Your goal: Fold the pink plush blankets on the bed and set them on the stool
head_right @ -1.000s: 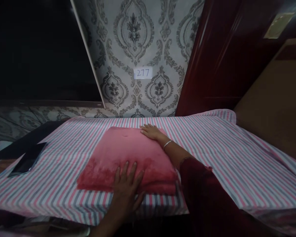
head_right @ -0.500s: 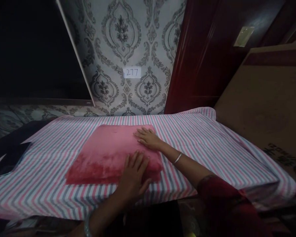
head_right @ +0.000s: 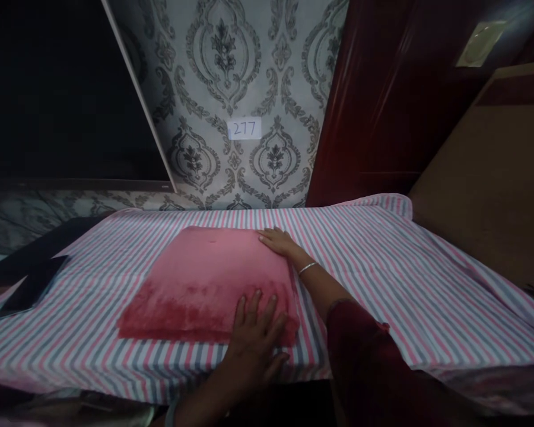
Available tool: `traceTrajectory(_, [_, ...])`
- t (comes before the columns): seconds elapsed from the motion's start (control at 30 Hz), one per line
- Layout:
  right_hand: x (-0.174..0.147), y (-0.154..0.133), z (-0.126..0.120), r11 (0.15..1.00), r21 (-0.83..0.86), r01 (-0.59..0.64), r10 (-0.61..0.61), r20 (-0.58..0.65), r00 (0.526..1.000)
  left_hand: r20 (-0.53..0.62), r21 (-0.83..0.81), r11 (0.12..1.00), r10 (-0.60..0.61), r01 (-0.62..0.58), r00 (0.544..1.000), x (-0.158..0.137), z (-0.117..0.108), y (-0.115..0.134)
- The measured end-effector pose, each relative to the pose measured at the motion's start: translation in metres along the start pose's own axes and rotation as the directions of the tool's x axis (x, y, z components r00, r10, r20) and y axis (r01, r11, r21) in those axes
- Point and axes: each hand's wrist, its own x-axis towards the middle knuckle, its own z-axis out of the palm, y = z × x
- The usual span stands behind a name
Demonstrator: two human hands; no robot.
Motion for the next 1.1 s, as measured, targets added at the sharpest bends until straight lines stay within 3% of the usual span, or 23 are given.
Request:
traceTrajectory(0.23, [0.004, 0.002, -0.002, 0.993, -0.043, -0.106, 0.104, -0.062, 0.993, -0.029, -0.025, 1.0, 0.001, -0.002, 1.0, -0.001, 0.0, 0.0])
traceTrajectory(0.37, [-0.008, -0.007, -0.012, 0.991, -0.099, -0.092, 0.071, -0.204, 0.976, -0.092, -0.033, 0.999, 0.022, -0.025, 0.996, -0.001, -0.003, 0.002])
traceTrajectory(0.47, [-0.02, -0.025, -0.017, 0.988, -0.151, 0.04, -0.079, -0.259, 0.963, -0.177, -0.043, 0.998, 0.039, -0.047, 0.983, -0.004, -0.014, -0.001])
traceTrajectory(0.53, [-0.03, -0.046, -0.016, 0.971, -0.16, 0.179, -0.212, -0.218, 0.953, -0.231, -0.035, 0.999, 0.009, -0.018, 0.973, -0.011, -0.027, -0.008])
traceTrajectory(0.67, [-0.049, -0.1, -0.002, 0.874, -0.132, 0.469, -0.478, -0.045, 0.877, -0.262, 0.033, 0.981, -0.174, 0.189, 0.949, -0.033, -0.051, -0.034])
traceTrajectory(0.77, [-0.052, -0.133, 0.014, 0.794, -0.112, 0.597, -0.593, 0.072, 0.802, -0.228, 0.097, 0.958, -0.244, 0.272, 0.942, -0.053, -0.051, -0.05])
traceTrajectory(0.87, [-0.042, -0.146, 0.022, 0.752, -0.128, 0.646, -0.634, 0.128, 0.763, -0.178, 0.152, 0.958, -0.218, 0.245, 0.96, -0.067, -0.037, -0.056])
traceTrajectory(1.1, [0.016, -0.126, 0.011, 0.855, -0.193, 0.481, -0.464, 0.131, 0.876, -0.163, 0.138, 0.96, -0.219, 0.243, 0.962, -0.074, -0.025, -0.055])
